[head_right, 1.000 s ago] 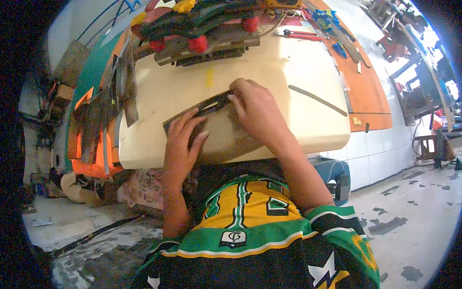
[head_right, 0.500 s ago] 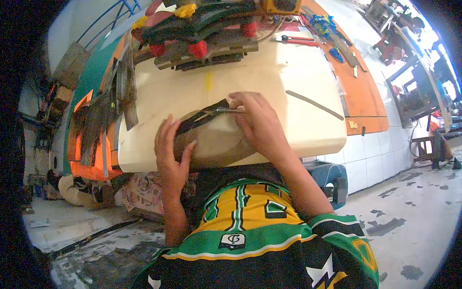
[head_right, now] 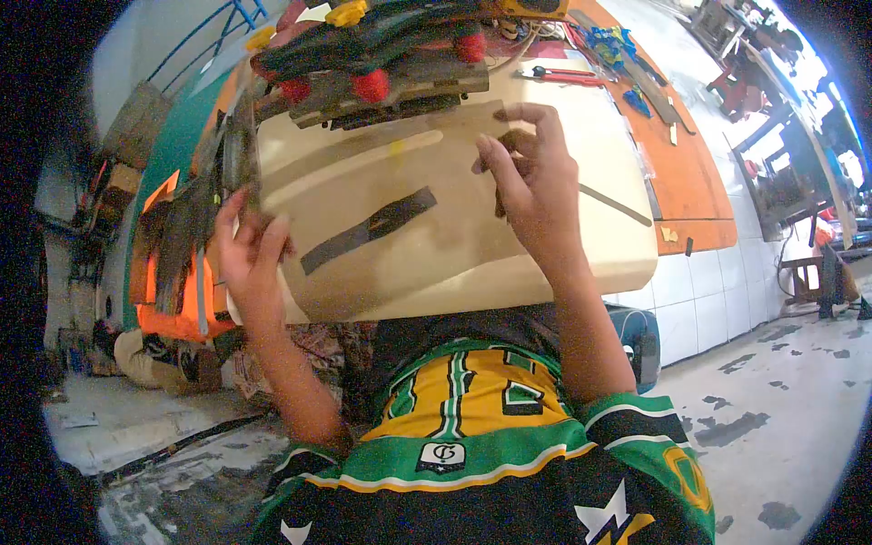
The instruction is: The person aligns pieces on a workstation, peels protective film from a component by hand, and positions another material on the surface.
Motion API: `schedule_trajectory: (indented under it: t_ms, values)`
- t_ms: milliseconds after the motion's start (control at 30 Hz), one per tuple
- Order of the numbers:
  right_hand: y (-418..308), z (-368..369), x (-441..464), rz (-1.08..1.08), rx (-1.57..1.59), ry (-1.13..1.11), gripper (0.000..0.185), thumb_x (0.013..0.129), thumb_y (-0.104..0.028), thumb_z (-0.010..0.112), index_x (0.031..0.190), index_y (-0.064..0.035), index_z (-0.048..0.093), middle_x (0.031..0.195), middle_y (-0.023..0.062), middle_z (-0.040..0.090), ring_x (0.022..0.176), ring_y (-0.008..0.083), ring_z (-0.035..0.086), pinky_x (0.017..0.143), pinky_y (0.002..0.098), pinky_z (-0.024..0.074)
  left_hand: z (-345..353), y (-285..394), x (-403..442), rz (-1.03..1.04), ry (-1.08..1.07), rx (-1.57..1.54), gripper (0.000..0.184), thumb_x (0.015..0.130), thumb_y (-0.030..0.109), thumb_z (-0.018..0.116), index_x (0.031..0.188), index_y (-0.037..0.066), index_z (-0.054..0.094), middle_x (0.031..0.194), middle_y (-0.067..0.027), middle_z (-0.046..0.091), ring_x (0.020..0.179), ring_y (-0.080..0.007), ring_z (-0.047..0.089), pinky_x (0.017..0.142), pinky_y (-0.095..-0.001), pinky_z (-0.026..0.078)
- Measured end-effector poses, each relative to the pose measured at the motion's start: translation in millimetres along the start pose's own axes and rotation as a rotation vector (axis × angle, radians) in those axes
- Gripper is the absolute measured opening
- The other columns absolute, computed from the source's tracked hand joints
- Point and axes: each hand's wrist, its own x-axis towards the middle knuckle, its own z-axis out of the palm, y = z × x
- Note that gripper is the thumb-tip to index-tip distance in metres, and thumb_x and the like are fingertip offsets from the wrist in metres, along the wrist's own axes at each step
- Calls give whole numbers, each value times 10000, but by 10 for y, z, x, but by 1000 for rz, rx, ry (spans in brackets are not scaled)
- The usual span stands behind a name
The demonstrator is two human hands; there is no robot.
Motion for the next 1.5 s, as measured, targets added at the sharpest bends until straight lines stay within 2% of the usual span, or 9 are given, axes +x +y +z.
schedule_trajectory:
  t_ms: [67,133,167,200,267,367,633,867,1500]
  values:
    - [120,84,180,116,-194,77,457,1063,-121,729,1420,-21,462,977,195,775,708,189,747,566,318,554,170,-95,224,-22,7,91,619,965,87,824,1507,23,531,1117,-129,711,998,-203,703,942,-324,593]
    - [478,108,295,-36,-316,152,501,1060,-109,718,1474,-15,451,1071,250,756,932,327,782,785,424,611,362,-341,299,323,91,703,665,1002,131,778,1582,8,477,1274,-243,728,1195,-371,712,1078,-443,553]
    - [497,138,298,-44,-349,186,488,1051,-101,721,1465,-10,480,1099,261,747,1030,392,777,873,473,611,352,-392,283,313,-17,771,725,1037,294,760,1649,53,454,1509,-262,644,1460,-378,581,1228,-480,432]
    - [518,100,278,-37,-351,187,488,1051,-101,721,1465,-10,480,1099,261,747,1030,392,777,873,473,611,400,-278,227,222,-153,720,654,1047,293,744,1609,52,513,1535,-241,634,1488,-365,559,1233,-474,430]
    - [548,1,196,-433,-860,201,384,1033,-134,732,1368,2,603,1167,258,732,1153,458,716,981,511,573,463,-206,56,111,-294,668,587,1058,292,727,1570,52,571,1561,-220,625,1516,-352,536,1238,-467,427]
    - [260,-29,-8,-33,-735,-84,317,1031,-201,725,1266,9,689,1234,243,714,1262,472,645,1070,522,526,470,-396,-80,169,-480,832,498,1079,291,685,1520,63,638,1583,-182,617,1543,-353,501,1263,-490,396]
    - [535,-24,-188,-201,-1032,-244,524,1103,-403,613,1483,-45,652,1599,140,605,1534,327,502,1296,483,344,519,-568,-17,328,-477,915,532,1128,389,574,1580,111,600,1659,-113,556,1576,-310,461,1296,-518,336]
    - [711,17,-103,-273,-1131,-179,646,1100,-508,579,1521,-19,611,1662,158,538,1598,310,423,1310,509,323,637,-648,101,352,-451,975,547,1128,362,573,1605,94,567,1682,-148,522,1593,-344,434,1322,-554,281]
    - [660,7,-135,-225,-1051,-122,595,1089,-472,614,1440,5,675,1549,177,641,1508,334,524,1291,500,356,610,-685,40,350,-394,1004,582,1135,468,516,1558,81,615,1634,-135,577,1563,-304,484,1315,-553,302]
